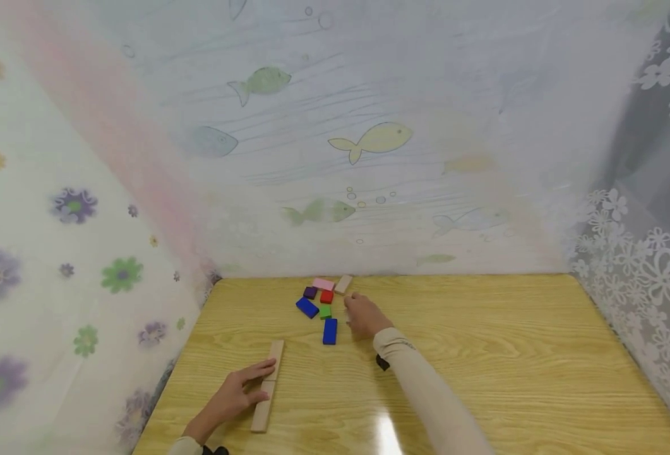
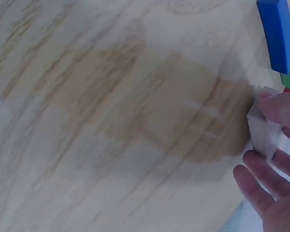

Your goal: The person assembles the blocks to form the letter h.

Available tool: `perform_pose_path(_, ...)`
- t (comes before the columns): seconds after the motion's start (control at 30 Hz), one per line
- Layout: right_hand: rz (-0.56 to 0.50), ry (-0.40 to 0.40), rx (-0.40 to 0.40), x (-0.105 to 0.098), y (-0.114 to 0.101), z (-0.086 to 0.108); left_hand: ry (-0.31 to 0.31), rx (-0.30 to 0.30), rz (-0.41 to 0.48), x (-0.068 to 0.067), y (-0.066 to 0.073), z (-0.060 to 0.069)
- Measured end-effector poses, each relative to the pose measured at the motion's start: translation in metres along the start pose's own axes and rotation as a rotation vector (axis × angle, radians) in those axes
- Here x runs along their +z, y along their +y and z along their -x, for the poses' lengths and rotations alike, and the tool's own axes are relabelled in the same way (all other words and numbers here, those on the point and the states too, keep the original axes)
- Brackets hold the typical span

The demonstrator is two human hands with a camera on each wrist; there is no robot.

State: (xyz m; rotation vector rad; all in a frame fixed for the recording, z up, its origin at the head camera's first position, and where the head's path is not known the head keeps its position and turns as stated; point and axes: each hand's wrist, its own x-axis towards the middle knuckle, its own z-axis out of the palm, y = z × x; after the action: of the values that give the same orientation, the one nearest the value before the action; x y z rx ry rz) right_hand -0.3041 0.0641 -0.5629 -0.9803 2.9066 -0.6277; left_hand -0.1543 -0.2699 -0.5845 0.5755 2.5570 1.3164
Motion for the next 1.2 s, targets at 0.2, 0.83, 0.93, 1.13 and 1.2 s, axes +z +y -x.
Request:
perform_pose_path(0.2,-0.017,-0.029,0.040,-0.008,0.002,-0.002,-0.018,-0.001,0.027,-0.002,0.004,0.001)
perform_pose_path(0.83,-0.076,0.032,-0.095,-0.043,-0.016,-0.004,-0.003,-0.009,0.020,-0.001,0.001,0.001)
perform_pose_path(0.93,-0.097,0.020,-0.103,-0.047,-0.021,-0.004,0.000,-0.009,0.016,-0.001,0.000,0.002)
perform_pose_path(1.13,-0.117,0.009,-0.121,-0.053,-0.028,-0.006,-0.004,-0.004,0.020,0.000,-0.002,0.001)
perform_pose_path(1.2,-0.128,0.022,-0.137,-0.054,-0.029,-0.007,-0.005,0.001,0.021,0.001,-0.002,0.001)
